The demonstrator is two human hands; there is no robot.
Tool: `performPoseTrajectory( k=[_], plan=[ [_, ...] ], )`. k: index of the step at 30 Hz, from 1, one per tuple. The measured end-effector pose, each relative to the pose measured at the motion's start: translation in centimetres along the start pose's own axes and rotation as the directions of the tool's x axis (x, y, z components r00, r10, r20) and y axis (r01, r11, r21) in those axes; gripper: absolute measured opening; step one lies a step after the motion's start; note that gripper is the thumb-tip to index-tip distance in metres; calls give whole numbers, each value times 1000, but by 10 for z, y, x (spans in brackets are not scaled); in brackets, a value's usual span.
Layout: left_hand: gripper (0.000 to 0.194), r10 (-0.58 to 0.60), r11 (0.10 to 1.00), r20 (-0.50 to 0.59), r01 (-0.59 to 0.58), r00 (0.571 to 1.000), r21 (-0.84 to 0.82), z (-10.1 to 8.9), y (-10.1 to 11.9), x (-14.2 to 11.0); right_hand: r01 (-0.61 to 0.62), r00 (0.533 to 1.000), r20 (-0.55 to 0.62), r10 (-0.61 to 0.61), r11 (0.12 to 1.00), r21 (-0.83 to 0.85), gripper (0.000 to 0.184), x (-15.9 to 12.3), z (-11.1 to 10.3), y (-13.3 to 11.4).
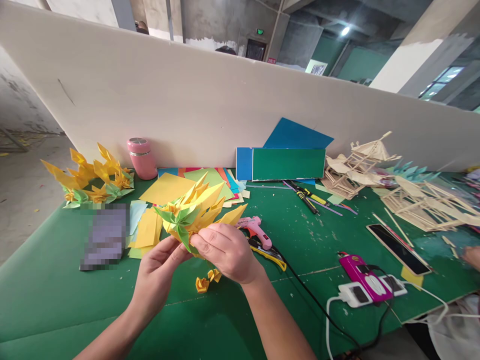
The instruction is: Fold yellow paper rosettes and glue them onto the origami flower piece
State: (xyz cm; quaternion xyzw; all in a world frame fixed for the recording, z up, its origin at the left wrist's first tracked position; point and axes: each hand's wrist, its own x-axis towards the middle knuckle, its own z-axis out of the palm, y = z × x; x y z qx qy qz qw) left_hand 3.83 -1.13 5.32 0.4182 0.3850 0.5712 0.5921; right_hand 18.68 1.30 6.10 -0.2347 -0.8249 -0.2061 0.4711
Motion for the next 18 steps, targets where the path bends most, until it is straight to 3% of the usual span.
performPoseTrajectory(
  k=[18],
  plan=[
    [31,-21,999,5,20,1000,28,-2,3,0,37,999,23,-38,998,42,15,-1,-2,6]
  ],
)
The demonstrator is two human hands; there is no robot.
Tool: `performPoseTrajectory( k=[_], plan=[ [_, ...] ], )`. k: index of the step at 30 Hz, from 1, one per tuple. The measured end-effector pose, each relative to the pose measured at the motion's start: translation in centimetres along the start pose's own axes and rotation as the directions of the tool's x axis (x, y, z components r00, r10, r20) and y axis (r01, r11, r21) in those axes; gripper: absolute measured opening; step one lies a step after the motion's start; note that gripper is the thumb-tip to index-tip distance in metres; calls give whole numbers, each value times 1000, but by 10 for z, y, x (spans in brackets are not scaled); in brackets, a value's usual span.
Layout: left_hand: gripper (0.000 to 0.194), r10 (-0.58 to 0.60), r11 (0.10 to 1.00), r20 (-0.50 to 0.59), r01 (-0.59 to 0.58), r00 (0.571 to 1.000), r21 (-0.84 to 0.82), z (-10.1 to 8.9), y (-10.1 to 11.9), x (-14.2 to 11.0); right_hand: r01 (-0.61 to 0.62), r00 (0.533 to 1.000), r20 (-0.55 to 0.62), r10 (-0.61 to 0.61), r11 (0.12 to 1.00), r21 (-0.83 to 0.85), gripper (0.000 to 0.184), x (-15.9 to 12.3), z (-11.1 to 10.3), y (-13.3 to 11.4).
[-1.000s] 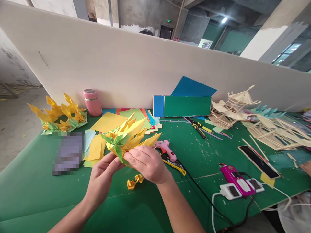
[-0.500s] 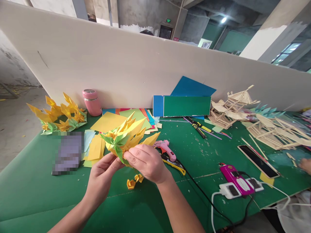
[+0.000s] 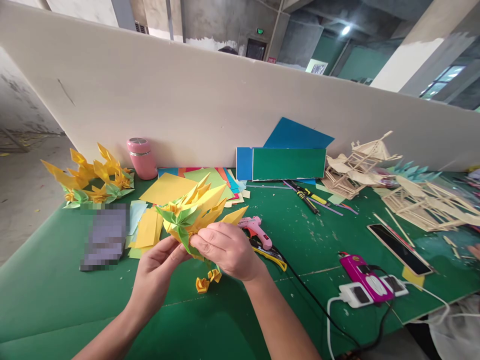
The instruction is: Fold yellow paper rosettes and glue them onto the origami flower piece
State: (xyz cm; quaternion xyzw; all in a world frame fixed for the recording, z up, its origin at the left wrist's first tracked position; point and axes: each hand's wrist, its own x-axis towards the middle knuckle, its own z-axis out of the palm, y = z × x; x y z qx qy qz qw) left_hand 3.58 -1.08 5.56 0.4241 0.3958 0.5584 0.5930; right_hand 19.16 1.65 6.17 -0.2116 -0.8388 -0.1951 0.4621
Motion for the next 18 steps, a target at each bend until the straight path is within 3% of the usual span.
performPoseTrajectory(
  k=[18],
  plan=[
    [31,-10,1000,12,10,1000,28,-1,2,1,-16,998,55,12,997,74,13,-2,0,3]
  ],
)
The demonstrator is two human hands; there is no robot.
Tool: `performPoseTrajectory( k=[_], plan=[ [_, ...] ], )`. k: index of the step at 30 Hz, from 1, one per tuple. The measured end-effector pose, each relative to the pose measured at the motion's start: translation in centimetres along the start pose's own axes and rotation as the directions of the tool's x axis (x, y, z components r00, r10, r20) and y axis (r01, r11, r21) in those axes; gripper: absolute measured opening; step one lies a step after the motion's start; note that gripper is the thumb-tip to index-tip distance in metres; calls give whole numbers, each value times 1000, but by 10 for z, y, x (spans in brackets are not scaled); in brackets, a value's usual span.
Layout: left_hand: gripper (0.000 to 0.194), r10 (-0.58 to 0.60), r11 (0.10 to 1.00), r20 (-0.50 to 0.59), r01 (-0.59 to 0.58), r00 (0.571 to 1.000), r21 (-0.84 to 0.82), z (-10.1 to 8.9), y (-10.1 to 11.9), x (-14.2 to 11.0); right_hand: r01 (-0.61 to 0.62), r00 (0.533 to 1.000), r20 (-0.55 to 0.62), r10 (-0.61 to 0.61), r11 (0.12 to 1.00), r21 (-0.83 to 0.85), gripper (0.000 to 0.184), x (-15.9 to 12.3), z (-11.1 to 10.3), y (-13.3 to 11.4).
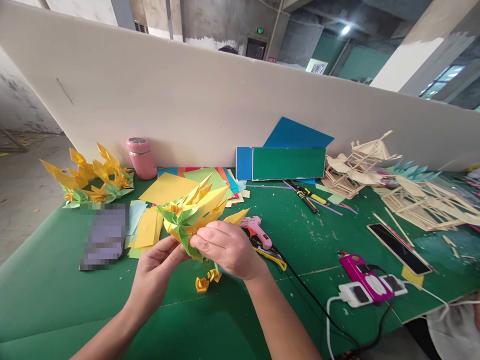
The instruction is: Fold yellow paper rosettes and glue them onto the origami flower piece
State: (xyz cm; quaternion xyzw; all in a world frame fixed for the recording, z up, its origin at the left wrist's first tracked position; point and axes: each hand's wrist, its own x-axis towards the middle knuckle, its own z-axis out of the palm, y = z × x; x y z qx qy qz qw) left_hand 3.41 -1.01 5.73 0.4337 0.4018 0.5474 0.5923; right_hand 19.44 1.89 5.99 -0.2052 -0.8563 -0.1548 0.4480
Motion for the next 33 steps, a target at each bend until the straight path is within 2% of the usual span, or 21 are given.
performPoseTrajectory(
  k=[7,22,25,30,33],
  plan=[
    [30,-4,1000,9,4,1000,-3,0,1,0,-12,1000,15,13,1000,-7,17,3,-2,0],
    [30,-12,1000,3,12,1000,-22,-1,0,0,-15,1000,17,14,1000,27,14,3,-3,0],
    [29,-32,998,4,32,999,-46,-2,-2,1,-7,1000,13,7,1000,-15,16,4,-2,0],
    [31,-66,990,-56,58,996,-132,-2,-7,4,-28,1000,1,28,996,-87,18,4,0,-3],
    [31,-64,983,-120,42,991,-178,-3,-8,7,-113,991,-83,107,991,-77,23,2,-5,-4]
  ],
)
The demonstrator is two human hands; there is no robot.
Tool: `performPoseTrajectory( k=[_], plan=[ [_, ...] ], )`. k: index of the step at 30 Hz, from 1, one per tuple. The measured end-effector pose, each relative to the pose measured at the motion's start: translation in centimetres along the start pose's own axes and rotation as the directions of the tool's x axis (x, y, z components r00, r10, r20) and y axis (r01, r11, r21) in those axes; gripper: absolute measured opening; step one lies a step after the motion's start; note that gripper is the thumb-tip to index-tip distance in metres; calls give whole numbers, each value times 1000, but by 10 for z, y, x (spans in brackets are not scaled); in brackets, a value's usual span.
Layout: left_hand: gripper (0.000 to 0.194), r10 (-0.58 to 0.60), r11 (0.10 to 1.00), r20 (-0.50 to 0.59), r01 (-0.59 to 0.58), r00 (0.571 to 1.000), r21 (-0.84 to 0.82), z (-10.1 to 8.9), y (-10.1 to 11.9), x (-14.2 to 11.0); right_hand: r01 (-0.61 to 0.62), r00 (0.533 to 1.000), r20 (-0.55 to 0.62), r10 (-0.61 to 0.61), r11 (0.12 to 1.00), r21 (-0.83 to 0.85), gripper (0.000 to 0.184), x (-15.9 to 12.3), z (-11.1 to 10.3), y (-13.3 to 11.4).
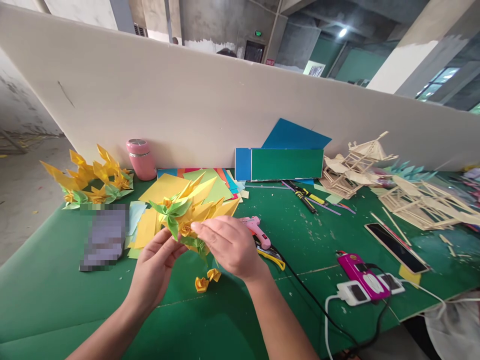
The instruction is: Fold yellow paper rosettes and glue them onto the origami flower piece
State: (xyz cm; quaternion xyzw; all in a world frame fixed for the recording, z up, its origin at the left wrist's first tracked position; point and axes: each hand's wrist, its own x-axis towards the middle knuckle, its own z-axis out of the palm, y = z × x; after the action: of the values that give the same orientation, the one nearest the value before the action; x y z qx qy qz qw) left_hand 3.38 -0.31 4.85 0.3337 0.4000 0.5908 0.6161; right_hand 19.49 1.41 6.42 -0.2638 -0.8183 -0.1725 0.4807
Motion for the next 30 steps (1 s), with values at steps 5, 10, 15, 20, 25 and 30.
performPoseTrajectory(
  k=[5,10,15,20,25,30],
  plan=[
    [39,60,998,-39,-61,997,-34,-2,2,2,-255,959,-163,232,957,-136,27,-16,-16,17],
    [58,135,990,72,-132,988,-40,-1,4,3,-699,689,-21,725,656,-284,25,-47,-29,46],
    [74,189,979,17,-188,982,-76,2,1,6,-833,143,292,946,274,-481,42,-62,-32,57],
    [68,149,984,-79,-156,986,-85,3,2,9,-811,-25,435,900,236,-535,42,-62,-31,57],
    [56,73,990,-172,-93,982,-109,0,2,14,-825,-37,443,896,222,-520,30,-65,-31,60],
    [43,79,995,-115,-84,990,-44,-4,-6,18,-840,-51,490,870,229,-493,28,-62,-33,59]
  ],
)
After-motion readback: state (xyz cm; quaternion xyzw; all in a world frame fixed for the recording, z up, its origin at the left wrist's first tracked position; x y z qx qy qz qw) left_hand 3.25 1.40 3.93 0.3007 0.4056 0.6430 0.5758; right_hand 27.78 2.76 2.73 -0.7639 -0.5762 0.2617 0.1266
